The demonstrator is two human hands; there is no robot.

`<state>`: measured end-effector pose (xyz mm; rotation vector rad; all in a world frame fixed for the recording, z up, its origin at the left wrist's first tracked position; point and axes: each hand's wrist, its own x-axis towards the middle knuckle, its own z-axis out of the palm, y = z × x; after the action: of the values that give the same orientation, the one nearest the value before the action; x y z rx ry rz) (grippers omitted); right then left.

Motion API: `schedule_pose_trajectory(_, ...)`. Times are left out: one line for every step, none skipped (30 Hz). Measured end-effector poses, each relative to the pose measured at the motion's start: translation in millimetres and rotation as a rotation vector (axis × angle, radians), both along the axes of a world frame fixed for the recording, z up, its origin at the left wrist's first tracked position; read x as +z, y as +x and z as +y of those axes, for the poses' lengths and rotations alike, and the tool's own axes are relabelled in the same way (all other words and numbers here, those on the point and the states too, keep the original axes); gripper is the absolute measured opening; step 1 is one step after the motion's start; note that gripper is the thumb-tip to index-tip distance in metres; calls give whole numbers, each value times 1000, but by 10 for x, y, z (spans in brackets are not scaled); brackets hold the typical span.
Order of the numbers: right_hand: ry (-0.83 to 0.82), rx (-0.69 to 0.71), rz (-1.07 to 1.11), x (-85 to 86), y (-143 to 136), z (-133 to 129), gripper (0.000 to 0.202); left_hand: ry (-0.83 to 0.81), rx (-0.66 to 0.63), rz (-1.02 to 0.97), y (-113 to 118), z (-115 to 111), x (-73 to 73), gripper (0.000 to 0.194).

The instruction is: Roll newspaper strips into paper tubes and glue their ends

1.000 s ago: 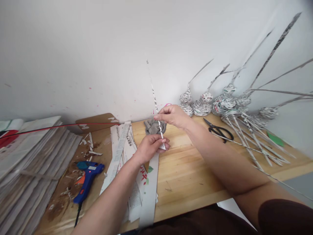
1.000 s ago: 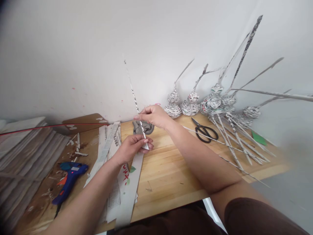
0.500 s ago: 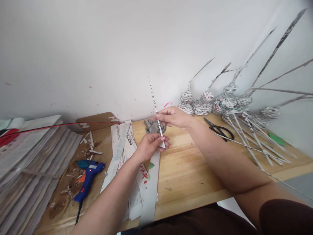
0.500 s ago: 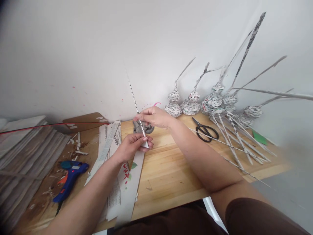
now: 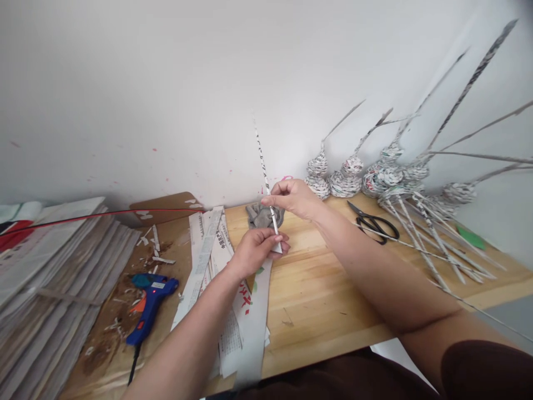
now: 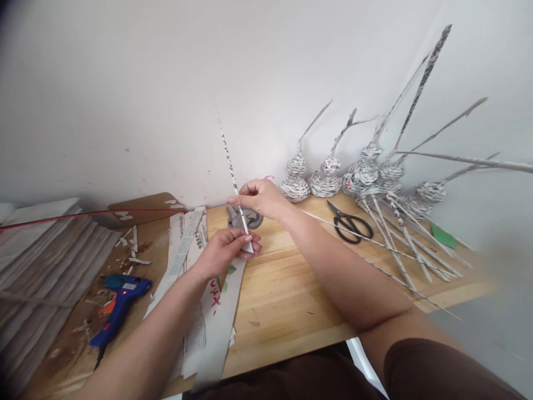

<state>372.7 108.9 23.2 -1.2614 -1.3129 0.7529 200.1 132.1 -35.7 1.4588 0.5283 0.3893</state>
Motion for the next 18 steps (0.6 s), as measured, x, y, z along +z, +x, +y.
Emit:
schedule_pose_trajectory(-22,41,-5,-1,-3,-3,38,1,2,-1,-1,2,1,30)
schedule_pose_trajectory(-66,117,-7,1,-5,-9,37,-2,6,0,-1,3,3,30)
schedule_pose_trajectory(-119,205,-8,1,-3,-15,38,-8,10,2,0,3,6,30)
schedule_pose_trajectory(-165,275,-3,0,-1,-18,39,-13,13,3,0,4,9,31)
schedule_pose_trajectory(-193,307,5,-5,2,-18,39,-17,12,2,1,4,11,31)
schedule_pose_trajectory(-197,294,15,-13,4,-14,38,-18,11,1,1,4,11,31)
schedule_pose_trajectory(-183,248,24,-22,6,-7,37,-15,9,-1,1,3,11,31)
schedule_pose_trajectory(-162,192,32,-30,8,1,36,-10,5,-3,1,3,10,31)
schedule_pose_trajectory(-146,156,37,-36,12,7,36,-5,2,-4,-1,3,8,31)
schedule_pose_trajectory(-142,151,37,-37,19,9,36,-4,0,-2,-2,3,6,31)
schedule_pose_trajectory(-153,184,31,-35,28,6,36,-6,1,2,-4,4,4,31)
schedule_pose_trajectory(-178,241,22,-29,38,0,36,-9,1,5,-5,4,3,32)
schedule_pose_trajectory(-207,307,13,-23,49,-9,36,-12,0,7,-7,5,4,31)
schedule_pose_trajectory(-230,362,7,-17,58,-17,35,-13,-3,11,-8,7,6,31)
schedule_pose_trajectory(-241,390,6,-15,62,-23,35,-13,-7,15,-9,8,9,31)
schedule_pose_trajectory(-239,390,13,-18,62,-24,34,-11,-12,19,-9,9,13,31)
schedule_pose_trajectory(-228,367,25,-26,56,-19,33,-8,-15,22,-10,10,18,31)
schedule_pose_trajectory(-214,329,40,-40,46,-8,34,-6,-15,23,-10,12,23,31)
